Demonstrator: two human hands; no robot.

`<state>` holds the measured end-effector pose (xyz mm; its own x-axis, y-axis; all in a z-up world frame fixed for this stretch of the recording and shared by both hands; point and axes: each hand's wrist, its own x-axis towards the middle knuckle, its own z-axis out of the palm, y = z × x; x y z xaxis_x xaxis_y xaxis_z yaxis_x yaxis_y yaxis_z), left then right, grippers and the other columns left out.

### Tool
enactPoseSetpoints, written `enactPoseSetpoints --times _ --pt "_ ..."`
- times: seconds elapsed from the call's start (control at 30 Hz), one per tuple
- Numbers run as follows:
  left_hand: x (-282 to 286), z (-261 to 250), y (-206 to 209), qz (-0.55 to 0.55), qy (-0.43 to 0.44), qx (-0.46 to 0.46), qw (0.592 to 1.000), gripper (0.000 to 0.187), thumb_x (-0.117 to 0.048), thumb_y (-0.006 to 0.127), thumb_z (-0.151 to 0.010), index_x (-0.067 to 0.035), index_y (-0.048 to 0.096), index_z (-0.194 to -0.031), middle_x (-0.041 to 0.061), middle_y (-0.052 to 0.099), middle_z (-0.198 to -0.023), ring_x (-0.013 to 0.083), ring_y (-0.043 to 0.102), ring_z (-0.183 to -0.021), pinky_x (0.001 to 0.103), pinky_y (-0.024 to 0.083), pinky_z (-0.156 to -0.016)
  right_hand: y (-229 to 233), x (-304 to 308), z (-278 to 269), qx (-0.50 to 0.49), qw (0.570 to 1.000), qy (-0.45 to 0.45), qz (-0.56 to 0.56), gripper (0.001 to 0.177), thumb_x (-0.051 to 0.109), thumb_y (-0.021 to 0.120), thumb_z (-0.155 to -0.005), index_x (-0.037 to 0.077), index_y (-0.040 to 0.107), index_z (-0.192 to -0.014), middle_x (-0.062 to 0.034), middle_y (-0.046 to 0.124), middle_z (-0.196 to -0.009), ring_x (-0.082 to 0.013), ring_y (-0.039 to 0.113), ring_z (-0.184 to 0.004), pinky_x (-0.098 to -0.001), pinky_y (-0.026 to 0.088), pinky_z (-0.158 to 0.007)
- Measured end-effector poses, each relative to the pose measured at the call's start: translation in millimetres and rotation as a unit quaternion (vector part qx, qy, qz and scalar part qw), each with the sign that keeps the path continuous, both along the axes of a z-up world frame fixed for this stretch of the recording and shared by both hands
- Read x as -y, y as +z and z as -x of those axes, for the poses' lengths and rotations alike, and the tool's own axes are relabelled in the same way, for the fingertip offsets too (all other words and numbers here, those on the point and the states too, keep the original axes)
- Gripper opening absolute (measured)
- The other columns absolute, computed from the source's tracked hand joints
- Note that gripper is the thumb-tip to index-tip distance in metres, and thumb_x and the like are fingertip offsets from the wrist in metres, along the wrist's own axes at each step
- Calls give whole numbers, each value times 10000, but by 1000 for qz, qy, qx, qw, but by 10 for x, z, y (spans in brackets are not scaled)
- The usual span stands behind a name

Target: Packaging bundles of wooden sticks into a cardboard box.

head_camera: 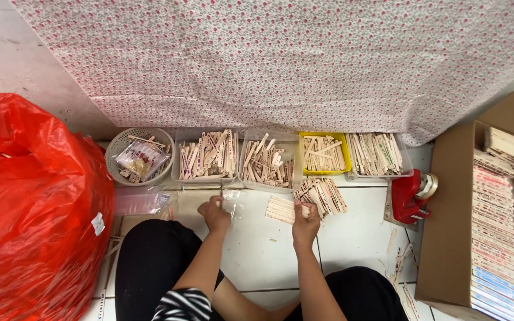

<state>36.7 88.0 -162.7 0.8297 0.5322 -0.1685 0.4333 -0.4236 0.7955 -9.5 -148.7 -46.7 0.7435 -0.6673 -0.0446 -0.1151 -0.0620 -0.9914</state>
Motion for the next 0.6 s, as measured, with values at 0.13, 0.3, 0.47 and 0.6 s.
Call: enactPoseSetpoints --times 0.13,0.3,0.47,0.6 --pt "-14 137 528 339 -25 9 940 747 48 862 -700 -138 550 -1353 149 600 -1052 192 660 -866 288 574 -808 54 18 1 15 996 3 -91 115 211 758 -964 141 672 -937 3 663 -777 -78 554 -664 -228 478 -604" --pt "145 120 970 356 -152 -29 922 444 -172 877 -812 -60 710 -1209 103 690 -873 110 625 -743 211 494 -686 47 20 -22 36 987 -1 -159 87 188 726 -975 145 662 -934 -18 654 -736 -65 589 -566 -183 451 -476" --pt "319 119 1253 334 -268 -32 903 211 -223 846 -842 -88 816 -1002 18 567 -732 75 550 -639 175 431 -570 -27 205 -73 57 968 -14 -245 80 221 682 -1003 172 637 -957 -69 592 -674 -76 527 -387 -156 279 -269" --pt "374 36 1125 271 -294 -41 916 170 -255 753 -927 -115 792 -1015 56 661 -780 134 666 -692 242 545 -653 171 264 -42 54 968 -12 -244 101 239 688 -1000 188 623 -942 -46 548 -627 -69 484 -354 -157 260 -258"
